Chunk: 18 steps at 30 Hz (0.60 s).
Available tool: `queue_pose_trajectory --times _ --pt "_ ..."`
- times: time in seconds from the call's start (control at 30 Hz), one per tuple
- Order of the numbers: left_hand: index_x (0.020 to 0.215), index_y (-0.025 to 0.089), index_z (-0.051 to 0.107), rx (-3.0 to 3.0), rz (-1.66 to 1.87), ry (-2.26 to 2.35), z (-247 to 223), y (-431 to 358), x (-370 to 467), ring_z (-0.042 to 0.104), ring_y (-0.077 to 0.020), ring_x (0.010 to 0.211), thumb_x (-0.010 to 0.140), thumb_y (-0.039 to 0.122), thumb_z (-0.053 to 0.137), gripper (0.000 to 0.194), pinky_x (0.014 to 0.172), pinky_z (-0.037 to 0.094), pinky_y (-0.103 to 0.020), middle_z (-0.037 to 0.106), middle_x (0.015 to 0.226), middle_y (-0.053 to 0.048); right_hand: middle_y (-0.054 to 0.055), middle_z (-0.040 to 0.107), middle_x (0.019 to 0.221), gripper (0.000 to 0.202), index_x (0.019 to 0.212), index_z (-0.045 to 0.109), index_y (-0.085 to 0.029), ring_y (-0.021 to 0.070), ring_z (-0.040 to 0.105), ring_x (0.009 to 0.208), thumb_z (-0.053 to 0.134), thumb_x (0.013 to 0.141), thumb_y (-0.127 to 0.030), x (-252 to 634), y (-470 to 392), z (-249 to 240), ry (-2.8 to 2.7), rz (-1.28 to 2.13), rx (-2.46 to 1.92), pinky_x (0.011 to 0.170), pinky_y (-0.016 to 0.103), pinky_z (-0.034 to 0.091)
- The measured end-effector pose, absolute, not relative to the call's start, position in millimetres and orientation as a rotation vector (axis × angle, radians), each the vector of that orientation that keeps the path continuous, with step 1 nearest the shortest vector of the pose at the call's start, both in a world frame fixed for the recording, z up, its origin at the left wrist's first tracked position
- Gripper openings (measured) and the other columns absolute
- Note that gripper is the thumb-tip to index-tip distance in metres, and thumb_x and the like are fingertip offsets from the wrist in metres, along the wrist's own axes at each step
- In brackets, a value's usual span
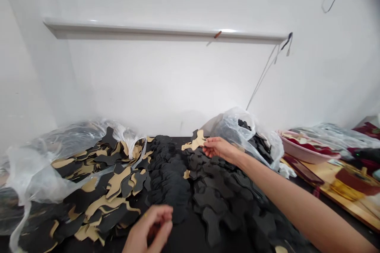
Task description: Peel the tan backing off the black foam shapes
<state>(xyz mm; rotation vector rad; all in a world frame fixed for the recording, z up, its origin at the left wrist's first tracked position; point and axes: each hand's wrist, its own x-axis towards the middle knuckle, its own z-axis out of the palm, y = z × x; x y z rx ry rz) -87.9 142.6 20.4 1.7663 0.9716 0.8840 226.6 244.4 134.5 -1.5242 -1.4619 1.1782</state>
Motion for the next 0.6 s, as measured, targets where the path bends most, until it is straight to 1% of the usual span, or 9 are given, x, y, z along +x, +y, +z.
queue_pose_trajectory --times 0.03,0.07,0.1,0.17,0.2,0.27,0.37,0.5,0.6 --pt "0.109 0.026 0.063 1.613 0.947 0.966 34.8 151.0 -82.5 0.066 -0.0178 0.079 0.093 0.045 0.054 0.026 0.073 0.056 -0.027 0.069 0.099 -0.005 0.005 0.067 0.098 0.025 0.105 0.063 -0.013 0.0149 0.065 0.079 0.06 0.096 -0.037 216.7 233.5 132.6 -1.48 1.231 -1.473 0.071 0.032 0.056" --pt "0.111 0.024 0.062 1.483 1.039 0.928 50.4 160.2 -76.0 0.066 -0.0197 0.087 0.091 0.047 0.057 0.031 0.077 0.056 -0.028 0.068 0.105 -0.007 0.004 0.067 0.086 0.026 0.092 0.064 -0.012 0.0125 0.063 0.069 0.064 0.093 -0.038 206.7 223.9 130.4 -1.495 1.282 -1.42 0.066 0.028 0.054" --pt "0.112 0.022 0.061 1.385 1.088 0.881 66.1 169.8 -68.6 0.066 -0.0218 0.094 0.087 0.049 0.062 0.037 0.079 0.056 -0.03 0.067 0.109 -0.009 0.003 0.066 0.079 0.029 0.084 0.063 -0.013 0.0109 0.062 0.064 0.068 0.089 -0.041 196.9 215.5 128.2 -1.507 1.328 -1.368 0.062 0.025 0.051" --pt "0.109 0.019 0.062 1.221 1.108 0.848 92.6 188.4 -52.9 0.066 -0.0224 0.094 0.078 0.049 0.071 0.043 0.077 0.057 -0.031 0.068 0.107 -0.009 0.002 0.066 0.073 0.035 0.076 0.06 -0.014 0.0095 0.059 0.059 0.075 0.08 -0.045 179.8 203.3 124.0 -1.522 1.402 -1.282 0.058 0.022 0.048" --pt "0.104 0.018 0.064 1.202 1.101 0.837 101.9 196.5 -45.5 0.067 -0.0215 0.089 0.077 0.05 0.071 0.042 0.073 0.057 -0.031 0.068 0.1 -0.008 0.001 0.066 0.072 0.036 0.075 0.059 -0.015 0.0093 0.059 0.058 0.077 0.076 -0.046 173.3 199.5 122.1 -1.525 1.426 -1.249 0.058 0.022 0.048" --pt "0.089 0.016 0.067 1.196 1.089 0.806 111.2 209.3 -33.3 0.067 -0.0185 0.077 0.073 0.046 0.075 0.035 0.069 0.057 -0.029 0.069 0.086 -0.005 0.0 0.066 0.07 0.035 0.075 0.06 -0.015 0.0091 0.059 0.057 0.079 0.072 -0.045 165.3 196.5 119.0 -1.525 1.454 -1.208 0.058 0.022 0.047" --pt "0.074 0.014 0.066 1.183 1.116 0.787 108.7 222.1 -24.5 0.064 -0.0141 0.067 0.068 0.039 0.08 0.029 0.066 0.056 -0.025 0.067 0.074 -0.001 -0.001 0.066 0.067 0.03 0.074 0.061 -0.015 0.0086 0.058 0.056 0.08 0.07 -0.038 166.0 201.4 114.6 -1.508 1.453 -1.19 0.057 0.021 0.046" --pt "0.074 0.014 0.065 1.113 1.203 0.808 97.6 238.4 -27.0 0.063 -0.0115 0.068 0.067 0.031 0.084 0.026 0.072 0.056 -0.025 0.064 0.072 0.002 -0.002 0.066 0.066 0.026 0.08 0.063 -0.016 0.008 0.057 0.053 0.081 0.066 -0.028 179.7 218.2 108.9 -1.435 1.434 -1.203 0.055 0.021 0.046" --pt "0.082 0.012 0.065 1.079 1.227 0.829 91.8 252.2 -30.3 0.065 -0.0127 0.072 0.077 0.027 0.079 0.021 0.073 0.057 -0.028 0.066 0.078 0.0 -0.002 0.064 0.07 0.034 0.091 0.063 -0.017 0.0083 0.059 0.056 0.082 0.067 -0.032 185.7 230.2 106.6 -1.364 1.412 -1.188 0.054 0.02 0.047"
